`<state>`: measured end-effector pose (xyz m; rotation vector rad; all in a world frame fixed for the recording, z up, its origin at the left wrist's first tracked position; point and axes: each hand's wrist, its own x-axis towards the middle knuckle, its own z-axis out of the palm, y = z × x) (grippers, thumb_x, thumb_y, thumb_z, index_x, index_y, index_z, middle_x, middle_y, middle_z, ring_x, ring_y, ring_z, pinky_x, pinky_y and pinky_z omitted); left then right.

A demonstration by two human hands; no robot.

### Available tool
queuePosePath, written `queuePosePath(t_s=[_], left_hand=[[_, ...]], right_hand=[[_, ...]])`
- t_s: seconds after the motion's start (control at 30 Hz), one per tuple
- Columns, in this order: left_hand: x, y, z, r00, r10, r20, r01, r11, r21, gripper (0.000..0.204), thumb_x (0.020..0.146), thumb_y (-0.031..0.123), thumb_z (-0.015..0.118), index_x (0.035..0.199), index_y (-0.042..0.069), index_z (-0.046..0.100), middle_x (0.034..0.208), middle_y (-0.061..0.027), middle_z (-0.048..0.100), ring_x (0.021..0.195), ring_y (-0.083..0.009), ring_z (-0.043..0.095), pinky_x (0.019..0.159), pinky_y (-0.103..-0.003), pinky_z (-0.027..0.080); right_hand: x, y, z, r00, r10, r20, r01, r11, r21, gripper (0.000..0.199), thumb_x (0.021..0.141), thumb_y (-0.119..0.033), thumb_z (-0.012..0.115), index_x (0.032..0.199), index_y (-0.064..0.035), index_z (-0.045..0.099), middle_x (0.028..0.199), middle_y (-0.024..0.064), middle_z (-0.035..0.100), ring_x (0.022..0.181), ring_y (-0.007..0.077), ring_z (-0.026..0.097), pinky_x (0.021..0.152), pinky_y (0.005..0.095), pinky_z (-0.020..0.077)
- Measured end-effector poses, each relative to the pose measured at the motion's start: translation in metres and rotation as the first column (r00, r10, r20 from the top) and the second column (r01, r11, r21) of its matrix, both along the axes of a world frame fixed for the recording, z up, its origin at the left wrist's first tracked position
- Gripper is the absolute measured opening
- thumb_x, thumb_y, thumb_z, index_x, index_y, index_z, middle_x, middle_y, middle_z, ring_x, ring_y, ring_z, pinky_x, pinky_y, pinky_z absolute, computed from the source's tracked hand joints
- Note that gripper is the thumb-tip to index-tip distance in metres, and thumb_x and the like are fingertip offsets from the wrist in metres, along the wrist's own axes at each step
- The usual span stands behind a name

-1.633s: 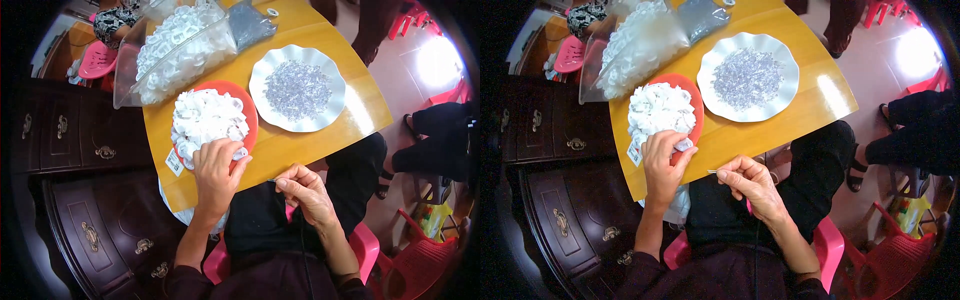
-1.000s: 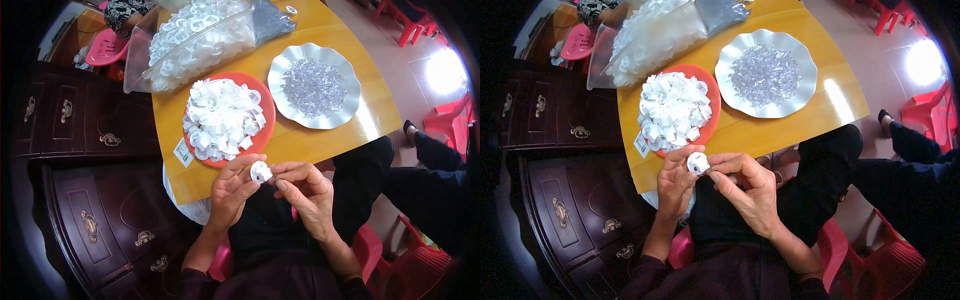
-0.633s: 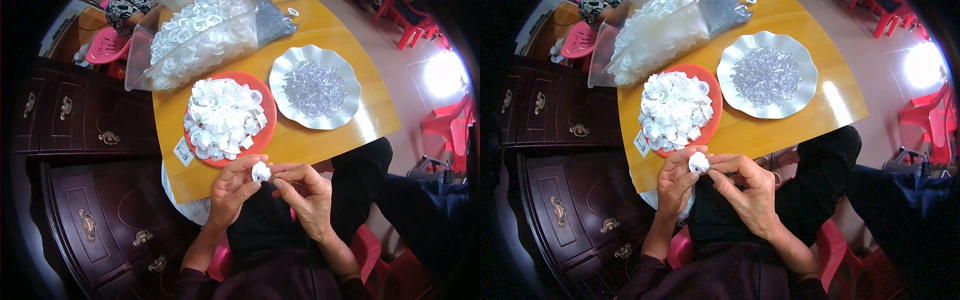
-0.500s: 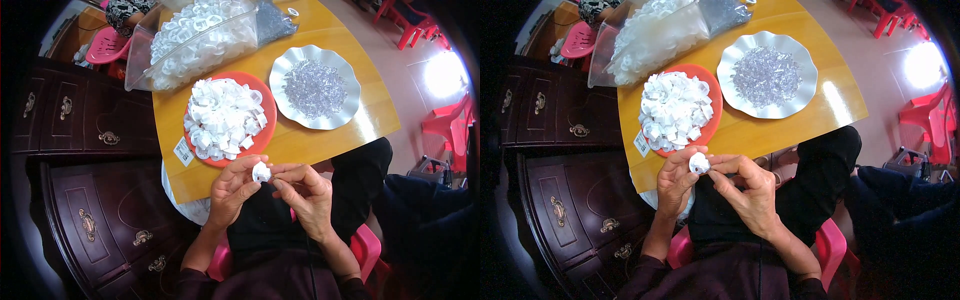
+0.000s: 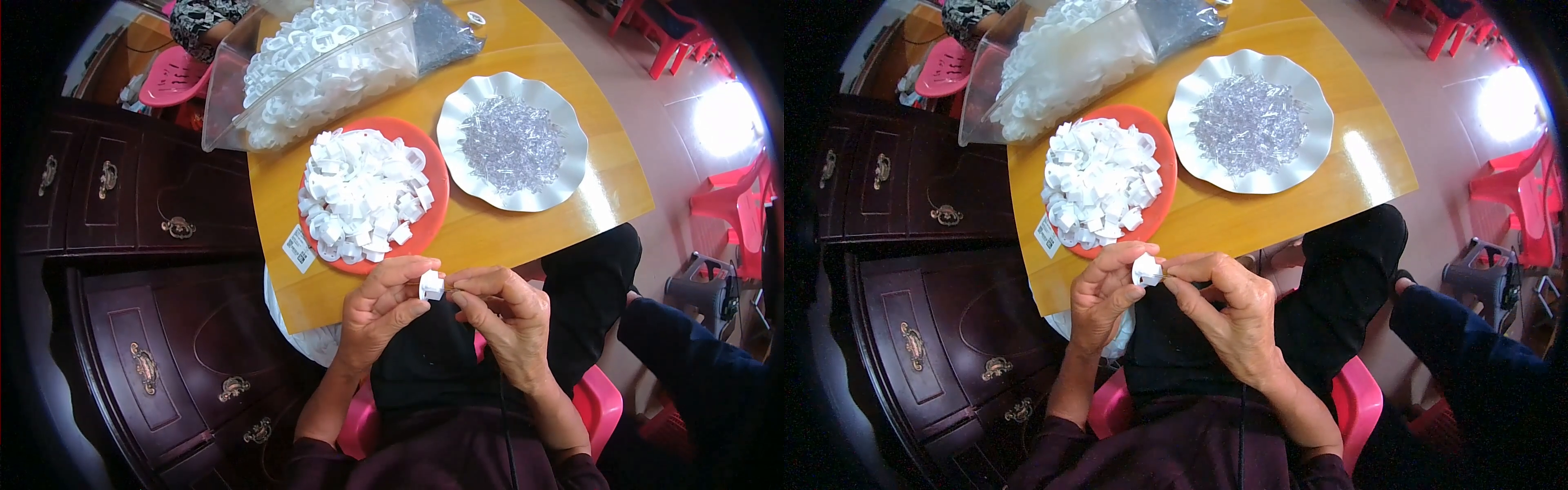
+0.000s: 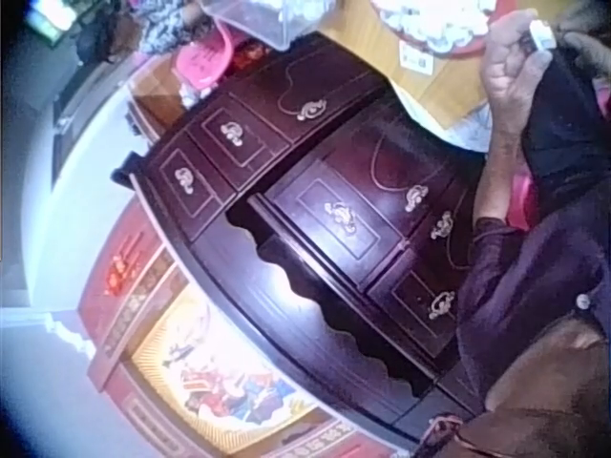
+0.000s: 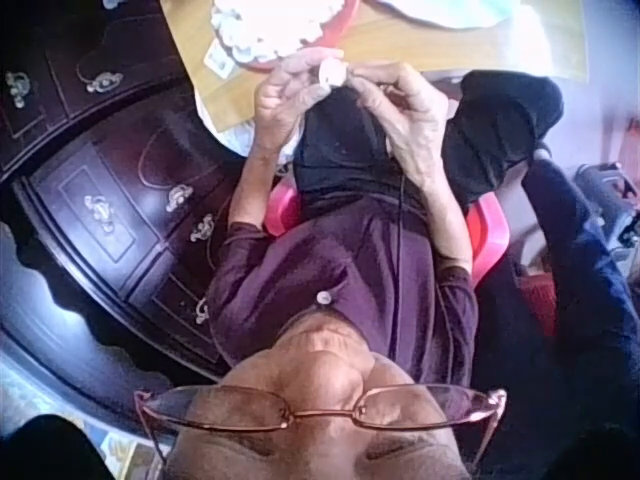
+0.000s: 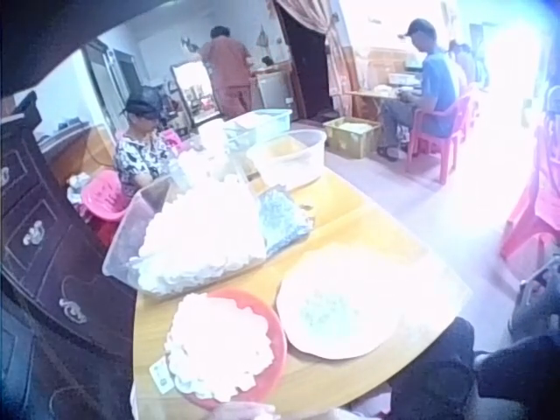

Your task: The person inserts small metal pins into plastic housing components by hand at a workshop table.

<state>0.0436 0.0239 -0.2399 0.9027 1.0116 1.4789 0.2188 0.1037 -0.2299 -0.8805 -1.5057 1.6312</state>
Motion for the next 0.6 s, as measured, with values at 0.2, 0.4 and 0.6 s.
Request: queuePosePath(t_s=[0.2,0.4,0.6], left_hand=[[0.0003,-0.0002,-0.0002,1.000,0.000,-0.013,-0.001,1.000,-0.031,0.043,0.089,-0.011,0.060,0.132,-0.003,0.053,0.135,-0.0146,0.052,0.122,-0.0202,0.055,0.106,-0.032,0.044],[0.0031,0.0036,0.0049,0.991,0.019,-0.135,-0.023,0.999,-0.028,0.041,0.089,-0.009,0.064,0.129,-0.003,0.056,0.134,-0.0133,0.051,0.121,-0.0196,0.055,0.103,-0.032,0.047],[0.0063,0.0077,0.0070,0.976,0.000,-0.217,-0.003,1.000,-0.013,0.043,0.086,-0.008,0.068,0.128,-0.003,0.058,0.131,-0.0125,0.051,0.117,-0.0194,0.057,0.099,-0.031,0.050]], right_hand=[[0.0030,0.0017,-0.0005,1.000,0.018,-0.003,-0.018,0.999,0.035,0.011,0.086,-0.001,0.071,0.096,0.0000,0.066,0.099,0.0085,0.073,0.079,0.0126,0.068,0.060,0.0236,0.0524],[0.0029,0.0006,-0.0046,0.996,-0.021,-0.087,0.010,0.993,-0.121,0.011,0.086,-0.001,0.070,0.096,-0.0003,0.067,0.100,0.0095,0.072,0.075,0.0122,0.066,0.059,0.0230,0.0523],[0.0060,0.0030,-0.0092,0.999,-0.010,-0.034,0.011,0.999,0.032,0.011,0.086,-0.002,0.071,0.097,-0.0015,0.068,0.101,0.0087,0.071,0.073,0.0110,0.065,0.059,0.0229,0.0522]])
